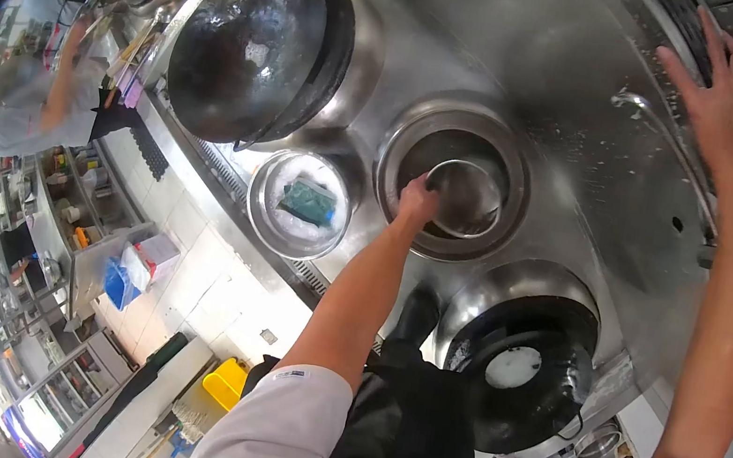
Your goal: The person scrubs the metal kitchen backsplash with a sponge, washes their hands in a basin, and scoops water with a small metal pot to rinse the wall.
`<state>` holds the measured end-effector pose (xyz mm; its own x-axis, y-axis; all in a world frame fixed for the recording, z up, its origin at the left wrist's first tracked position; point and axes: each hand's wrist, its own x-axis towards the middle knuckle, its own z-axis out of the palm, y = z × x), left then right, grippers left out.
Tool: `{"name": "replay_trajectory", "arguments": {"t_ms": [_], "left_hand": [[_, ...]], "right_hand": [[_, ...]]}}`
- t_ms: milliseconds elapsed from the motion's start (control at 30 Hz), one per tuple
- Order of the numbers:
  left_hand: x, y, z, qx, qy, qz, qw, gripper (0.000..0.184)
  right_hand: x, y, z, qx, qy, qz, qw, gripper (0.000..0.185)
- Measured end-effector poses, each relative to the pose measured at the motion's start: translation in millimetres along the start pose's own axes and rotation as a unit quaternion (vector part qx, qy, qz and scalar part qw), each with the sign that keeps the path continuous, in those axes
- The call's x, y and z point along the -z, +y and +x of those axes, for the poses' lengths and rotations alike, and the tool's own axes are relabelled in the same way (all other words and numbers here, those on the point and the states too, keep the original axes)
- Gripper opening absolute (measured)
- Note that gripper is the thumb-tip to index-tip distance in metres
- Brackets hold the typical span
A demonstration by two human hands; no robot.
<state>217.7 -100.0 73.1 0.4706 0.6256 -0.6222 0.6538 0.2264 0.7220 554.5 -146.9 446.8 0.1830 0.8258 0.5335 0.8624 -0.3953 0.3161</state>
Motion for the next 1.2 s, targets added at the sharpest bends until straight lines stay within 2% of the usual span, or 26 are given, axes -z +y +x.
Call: {"name": "replay_trajectory", "arguments": {"t_ms": [67, 100, 167, 233, 267, 367, 433, 467, 500, 533, 567, 600, 633, 667, 700, 733, 800, 833, 900, 933, 1000, 1033, 1067, 1100, 1167, 1200], "left_hand": [[-3, 13, 4, -0.037, 0.019, -0.134, 0.990, 0.040], [1, 23, 3, -0.071, 0.030, -0.264, 0.962, 0.033], [31, 78, -10, -0.099, 0.158, -0.222, 0.957, 0.028], [64, 101, 13, -0.261, 0.307, -0.170, 0.899, 0.032], [79, 98, 39, -0.248, 0.336, -0.108, 0.902, 0.036], [111, 79, 114, -0.159, 0.350, 0.039, 0.922, 0.043], [115, 63, 148, -0.100, 0.285, 0.037, 0.953, 0.047], [113, 58, 156, -0.081, 0.261, -0.022, 0.962, 0.048], [110, 68, 138, 0.019, 0.202, -0.125, 0.971, 0.049], [106, 68, 138, 0.009, 0.198, -0.129, 0.972, 0.049], [107, 65, 140, -0.049, 0.098, 0.156, 0.982, 0.050], [115, 61, 141, -0.098, -0.002, 0.430, 0.897, 0.050], [97, 58, 134, -0.083, 0.213, 0.219, 0.949, 0.051], [67, 55, 120, -0.066, 0.404, -0.017, 0.912, 0.052], [58, 61, 84, -0.228, 0.487, 0.066, 0.840, 0.051], [55, 64, 48, -0.337, 0.441, 0.101, 0.826, 0.043], [28, 27, 38, -0.554, 0.254, 0.091, 0.788, 0.030], [9, -1, 37, -0.414, 0.100, 0.171, 0.888, 0.034], [-17, -38, 31, -0.249, 0.071, 0.108, 0.960, 0.040], [-26, -40, 37, -0.252, 0.070, 0.096, 0.960, 0.040], [-46, -41, 48, 0.041, 0.131, -0.051, 0.989, 0.041], [-48, -44, 46, 0.043, 0.125, -0.067, 0.989, 0.041], [-42, -48, 47, 0.114, -0.038, -0.397, 0.910, 0.029], [-38, -47, 48, 0.164, -0.196, -0.666, 0.700, 0.029], [-44, -25, 52, 0.119, -0.277, -0.707, 0.640, 0.026], [-53, -12, 52, 0.081, -0.351, -0.732, 0.578, 0.024]], "right_hand": [[45, -49, 7, -0.167, -0.132, 0.086, 0.973, 0.069], [27, -39, -2, -0.149, -0.083, 0.009, 0.985, 0.075], [27, -42, -7, -0.133, -0.066, 0.011, 0.989, 0.077], [28, -41, -16, -0.113, -0.072, 0.029, 0.991, 0.081], [29, -41, -21, -0.104, -0.075, 0.038, 0.991, 0.084], [-22, -92, -75, -0.103, 0.158, 0.096, 0.977, 0.039], [-43, -160, -122, -0.194, 0.094, 0.239, 0.947, 0.035], [-68, -185, -149, -0.236, 0.065, 0.320, 0.915, 0.036], [-78, -215, -171, -0.377, -0.043, 0.412, 0.828, 0.036], [-109, -234, -204, -0.372, -0.064, 0.422, 0.824, 0.038], [-128, -252, -231, -0.439, -0.138, 0.484, 0.745, 0.039], [-155, -270, -263, -0.478, -0.141, 0.522, 0.692, 0.043], [-177, -284, -289, -0.576, -0.186, 0.533, 0.591, 0.047], [-190, -294, -307, -0.659, -0.230, 0.533, 0.477, 0.052], [-190, -303, -313, -0.724, -0.198, 0.560, 0.349, 0.055], [-190, -311, -319, -0.773, -0.164, 0.574, 0.214, 0.059], [-232, -327, -358, -0.786, -0.188, 0.545, 0.222, 0.063], [-219, -330, -348, -0.781, -0.187, 0.551, 0.226, 0.063], [-183, -331, -328, -0.745, -0.145, 0.627, 0.175, 0.070], [-181, -332, -325, -0.745, -0.144, 0.624, 0.187, 0.070], [-183, -329, -323, -0.803, -0.153, 0.541, 0.199, 0.078], [-192, -326, -330, -0.823, -0.148, 0.511, 0.200, 0.079], [-197, -320, -338, -0.821, -0.150, 0.507, 0.216, 0.079], [-196, -316, -339, -0.801, -0.151, 0.546, 0.192, 0.072], [-203, -309, -332, -0.775, -0.156, 0.589, 0.169, 0.067], [-205, -302, -331, -0.636, -0.105, 0.752, 0.139, 0.056]]}}
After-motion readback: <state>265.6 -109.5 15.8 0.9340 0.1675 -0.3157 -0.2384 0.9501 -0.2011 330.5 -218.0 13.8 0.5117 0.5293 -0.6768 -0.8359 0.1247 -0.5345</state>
